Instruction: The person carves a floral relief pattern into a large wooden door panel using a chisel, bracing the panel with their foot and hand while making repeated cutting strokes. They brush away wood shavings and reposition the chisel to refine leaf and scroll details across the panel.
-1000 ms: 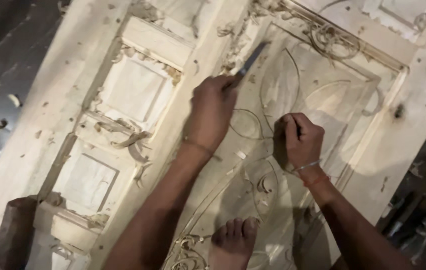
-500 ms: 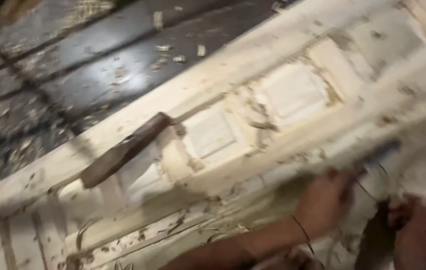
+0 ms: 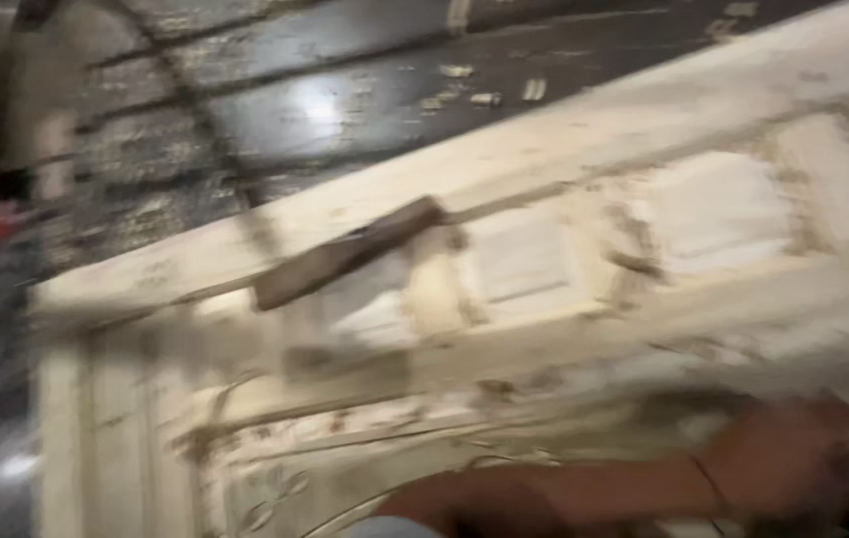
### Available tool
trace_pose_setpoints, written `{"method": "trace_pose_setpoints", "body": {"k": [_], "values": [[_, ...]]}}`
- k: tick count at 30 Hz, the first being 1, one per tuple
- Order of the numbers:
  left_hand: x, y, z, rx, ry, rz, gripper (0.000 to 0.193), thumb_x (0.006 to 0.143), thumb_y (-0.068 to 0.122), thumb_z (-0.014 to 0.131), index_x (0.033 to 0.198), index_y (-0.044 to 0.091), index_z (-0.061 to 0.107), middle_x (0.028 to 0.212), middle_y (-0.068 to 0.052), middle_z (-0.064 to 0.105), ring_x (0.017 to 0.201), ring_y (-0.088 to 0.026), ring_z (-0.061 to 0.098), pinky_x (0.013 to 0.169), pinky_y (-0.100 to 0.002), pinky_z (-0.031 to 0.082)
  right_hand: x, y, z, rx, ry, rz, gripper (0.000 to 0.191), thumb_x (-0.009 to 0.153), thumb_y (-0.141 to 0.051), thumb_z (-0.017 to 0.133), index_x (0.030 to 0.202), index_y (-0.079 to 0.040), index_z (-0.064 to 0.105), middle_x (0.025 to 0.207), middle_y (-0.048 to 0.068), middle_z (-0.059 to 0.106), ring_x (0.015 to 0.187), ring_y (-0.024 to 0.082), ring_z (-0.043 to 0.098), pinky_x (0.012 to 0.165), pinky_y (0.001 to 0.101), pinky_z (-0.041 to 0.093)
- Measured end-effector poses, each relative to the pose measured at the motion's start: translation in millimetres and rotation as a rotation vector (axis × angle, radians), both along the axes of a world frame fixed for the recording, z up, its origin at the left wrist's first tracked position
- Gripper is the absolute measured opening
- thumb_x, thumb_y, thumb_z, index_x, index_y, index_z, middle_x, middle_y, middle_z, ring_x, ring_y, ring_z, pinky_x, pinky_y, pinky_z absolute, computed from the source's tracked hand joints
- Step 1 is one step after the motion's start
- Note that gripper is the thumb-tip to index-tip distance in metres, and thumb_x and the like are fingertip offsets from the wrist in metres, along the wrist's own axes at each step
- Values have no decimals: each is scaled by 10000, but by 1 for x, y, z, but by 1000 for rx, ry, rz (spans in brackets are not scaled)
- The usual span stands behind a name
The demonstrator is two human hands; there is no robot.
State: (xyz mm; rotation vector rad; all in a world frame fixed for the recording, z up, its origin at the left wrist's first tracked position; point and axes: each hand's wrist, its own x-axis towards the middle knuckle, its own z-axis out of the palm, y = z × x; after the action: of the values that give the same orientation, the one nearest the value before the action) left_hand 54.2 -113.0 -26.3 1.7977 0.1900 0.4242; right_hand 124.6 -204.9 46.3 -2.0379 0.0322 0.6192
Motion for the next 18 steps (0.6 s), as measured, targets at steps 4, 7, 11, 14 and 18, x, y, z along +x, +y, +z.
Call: {"method": "trace_pose_setpoints", "body": {"k": [4,7,11,14,18], "values": [[43,34,3,244,131,-25,502,840,-39,544,1333,-1,628,1379,-210,644,1248,-356,629,1113,-405,496,35,-42,14,-91,-44,-72,369,1111,-166,464,1458,-62,535,1008,149,697,614,138,494,532,312,407],[47,47,2,529,58,-55,456,800,-6,542,1242,8,655,1394,-182,591,1330,-385,502,1160,-456,395,68,-64,11,-136,-184,-7,395,1088,-159,482,1470,-71,531,978,162,699,605,113,520,501,313,407],[40,45,10,586,-29,12,303,922,53,609,1219,33,663,1395,-137,575,1341,-346,515,1185,-464,393,106,-71,7,-305,-343,115,357,1048,-215,561,1362,-58,623,812,113,729,587,169,607,552,327,486],[37,44,21,629,-44,12,299,927,72,620,1220,19,652,1386,-147,568,1338,-342,514,1171,-472,392,126,-68,0,-322,-494,197,322,1049,-207,590,1304,-18,648,814,142,726,691,203,704,635,351,534],[37,45,30,608,-22,13,283,939,77,627,1216,26,656,1379,-138,574,1342,-327,506,1170,-470,389,145,-62,0,-354,-603,249,305,1030,-161,596,1285,-9,666,860,193,721,732,293,723,673,408,546]]}}
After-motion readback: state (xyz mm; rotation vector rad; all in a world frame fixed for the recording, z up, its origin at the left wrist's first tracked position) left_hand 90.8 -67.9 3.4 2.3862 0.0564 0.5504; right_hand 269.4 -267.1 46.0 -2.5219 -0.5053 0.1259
